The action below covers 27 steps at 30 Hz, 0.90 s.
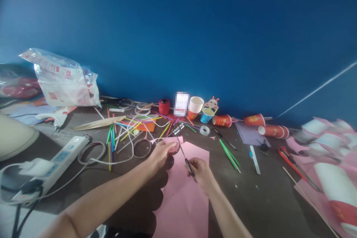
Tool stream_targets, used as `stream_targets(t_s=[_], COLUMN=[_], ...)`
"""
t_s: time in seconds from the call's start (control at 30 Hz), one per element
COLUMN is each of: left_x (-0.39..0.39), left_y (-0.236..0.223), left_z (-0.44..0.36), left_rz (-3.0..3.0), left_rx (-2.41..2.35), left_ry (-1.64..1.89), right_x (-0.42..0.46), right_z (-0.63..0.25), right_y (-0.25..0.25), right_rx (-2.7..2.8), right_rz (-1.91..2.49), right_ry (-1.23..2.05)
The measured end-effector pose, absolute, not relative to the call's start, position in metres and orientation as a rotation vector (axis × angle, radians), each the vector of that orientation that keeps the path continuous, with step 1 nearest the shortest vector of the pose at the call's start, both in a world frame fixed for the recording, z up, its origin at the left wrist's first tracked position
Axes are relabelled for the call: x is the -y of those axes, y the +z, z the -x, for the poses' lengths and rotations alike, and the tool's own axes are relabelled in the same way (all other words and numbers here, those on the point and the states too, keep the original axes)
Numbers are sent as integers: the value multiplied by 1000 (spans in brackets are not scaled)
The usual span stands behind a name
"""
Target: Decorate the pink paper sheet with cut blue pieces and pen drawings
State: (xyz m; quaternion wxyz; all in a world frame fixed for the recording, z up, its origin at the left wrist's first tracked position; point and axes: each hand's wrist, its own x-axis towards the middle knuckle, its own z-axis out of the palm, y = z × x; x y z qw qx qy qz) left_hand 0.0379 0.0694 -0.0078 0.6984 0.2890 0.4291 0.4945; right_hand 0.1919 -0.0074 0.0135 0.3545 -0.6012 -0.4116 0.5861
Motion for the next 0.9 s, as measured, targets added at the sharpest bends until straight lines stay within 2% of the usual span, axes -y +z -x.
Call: stream_targets(t_s=[0.9], left_x=[-75], left_y=[25], left_z=[-18], left_rz=[-1023], left_rx=[-822], left_ry=[970], right_x=[-2], right_z=[-220], right_y=[38], right_rx=[1335], right_rz=[1641], right_ry=[1579])
